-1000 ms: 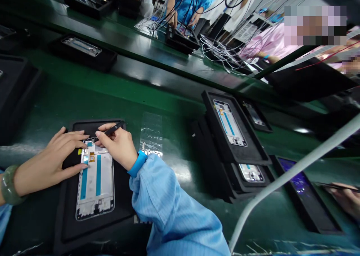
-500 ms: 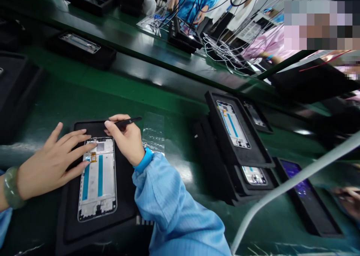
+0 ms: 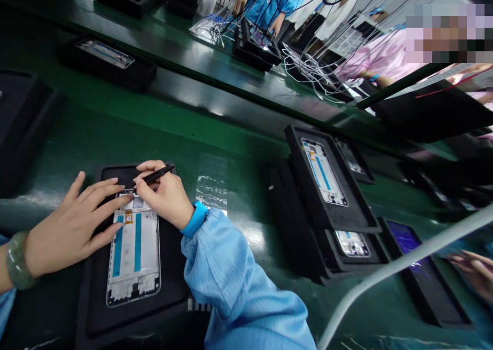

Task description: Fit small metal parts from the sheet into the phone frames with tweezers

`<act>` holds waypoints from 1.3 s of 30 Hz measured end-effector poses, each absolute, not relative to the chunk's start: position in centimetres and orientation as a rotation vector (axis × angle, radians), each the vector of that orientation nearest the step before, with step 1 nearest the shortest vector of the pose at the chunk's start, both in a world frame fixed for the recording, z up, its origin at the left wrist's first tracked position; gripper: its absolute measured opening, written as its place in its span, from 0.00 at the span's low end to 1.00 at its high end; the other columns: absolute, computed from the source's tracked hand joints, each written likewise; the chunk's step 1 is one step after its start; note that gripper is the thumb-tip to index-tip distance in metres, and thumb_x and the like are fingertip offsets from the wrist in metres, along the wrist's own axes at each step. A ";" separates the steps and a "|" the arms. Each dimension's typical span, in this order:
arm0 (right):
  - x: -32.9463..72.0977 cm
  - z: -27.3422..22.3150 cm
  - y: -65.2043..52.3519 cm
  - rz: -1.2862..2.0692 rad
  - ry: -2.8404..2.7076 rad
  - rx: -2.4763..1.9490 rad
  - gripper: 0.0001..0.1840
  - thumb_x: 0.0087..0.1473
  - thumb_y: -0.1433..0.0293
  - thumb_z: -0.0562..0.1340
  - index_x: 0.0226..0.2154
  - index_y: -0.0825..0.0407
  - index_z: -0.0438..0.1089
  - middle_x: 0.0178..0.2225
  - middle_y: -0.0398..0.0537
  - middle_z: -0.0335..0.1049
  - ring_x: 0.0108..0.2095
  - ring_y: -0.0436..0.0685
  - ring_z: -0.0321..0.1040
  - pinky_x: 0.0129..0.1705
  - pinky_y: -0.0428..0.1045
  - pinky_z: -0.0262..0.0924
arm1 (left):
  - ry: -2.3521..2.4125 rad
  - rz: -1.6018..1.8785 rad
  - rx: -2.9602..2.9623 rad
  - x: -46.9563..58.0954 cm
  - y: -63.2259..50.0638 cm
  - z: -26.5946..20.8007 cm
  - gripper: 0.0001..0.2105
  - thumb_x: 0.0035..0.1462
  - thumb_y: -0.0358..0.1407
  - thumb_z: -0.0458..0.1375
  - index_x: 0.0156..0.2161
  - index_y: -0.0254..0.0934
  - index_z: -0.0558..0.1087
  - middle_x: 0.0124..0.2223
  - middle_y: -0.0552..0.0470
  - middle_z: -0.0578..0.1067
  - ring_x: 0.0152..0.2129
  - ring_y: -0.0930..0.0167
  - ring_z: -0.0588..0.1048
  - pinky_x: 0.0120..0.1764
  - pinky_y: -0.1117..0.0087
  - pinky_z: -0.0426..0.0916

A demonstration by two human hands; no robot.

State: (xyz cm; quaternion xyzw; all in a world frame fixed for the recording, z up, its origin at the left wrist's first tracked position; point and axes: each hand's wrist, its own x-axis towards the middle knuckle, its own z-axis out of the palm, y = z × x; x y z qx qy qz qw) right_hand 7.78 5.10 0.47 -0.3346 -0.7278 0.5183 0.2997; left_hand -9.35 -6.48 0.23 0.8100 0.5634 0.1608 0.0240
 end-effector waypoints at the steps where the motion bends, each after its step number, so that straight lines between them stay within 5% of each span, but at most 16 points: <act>1: 7.8 0.6 5.1 1.353 -1.951 -0.886 0.11 0.55 0.68 0.60 0.42 0.50 0.64 0.34 0.45 0.74 0.33 0.52 0.75 0.35 0.48 0.70 | 1.745 0.502 2.502 -9.4 -6.5 0.2 0.20 0.62 0.40 0.49 0.57 0.37 0.66 0.55 0.40 0.70 0.57 0.53 0.65 0.57 0.33 0.49; 14: 7.4 0.8 4.4 0.805 -2.300 -0.652 0.10 0.56 0.73 0.57 0.42 0.51 0.66 0.39 0.47 0.74 0.39 0.52 0.74 0.44 0.49 0.70 | 1.739 0.506 2.488 -9.3 -6.5 0.2 0.20 0.62 0.41 0.49 0.55 0.35 0.67 0.54 0.38 0.70 0.57 0.54 0.64 0.57 0.34 0.50; 22: 7.7 0.3 5.2 1.338 -1.967 -0.854 0.12 0.55 0.65 0.61 0.42 0.51 0.65 0.35 0.46 0.75 0.32 0.51 0.75 0.35 0.47 0.72 | 1.741 0.489 2.471 -9.4 -6.6 0.1 0.20 0.63 0.41 0.48 0.58 0.38 0.65 0.56 0.40 0.69 0.59 0.54 0.62 0.58 0.34 0.50; 31: 7.4 0.7 4.9 1.226 -2.101 -0.819 0.09 0.55 0.67 0.61 0.41 0.49 0.67 0.38 0.46 0.74 0.39 0.53 0.75 0.43 0.50 0.71 | 1.735 0.496 2.466 -9.3 -6.6 0.1 0.21 0.62 0.41 0.49 0.58 0.38 0.64 0.56 0.40 0.69 0.58 0.54 0.63 0.57 0.33 0.50; 39: 7.5 0.5 5.0 1.173 -2.105 -0.793 0.09 0.56 0.67 0.60 0.41 0.51 0.67 0.37 0.47 0.74 0.37 0.52 0.75 0.40 0.48 0.72 | 1.731 0.477 2.482 -9.4 -6.7 0.0 0.21 0.63 0.42 0.48 0.58 0.38 0.64 0.56 0.39 0.69 0.59 0.54 0.62 0.56 0.33 0.52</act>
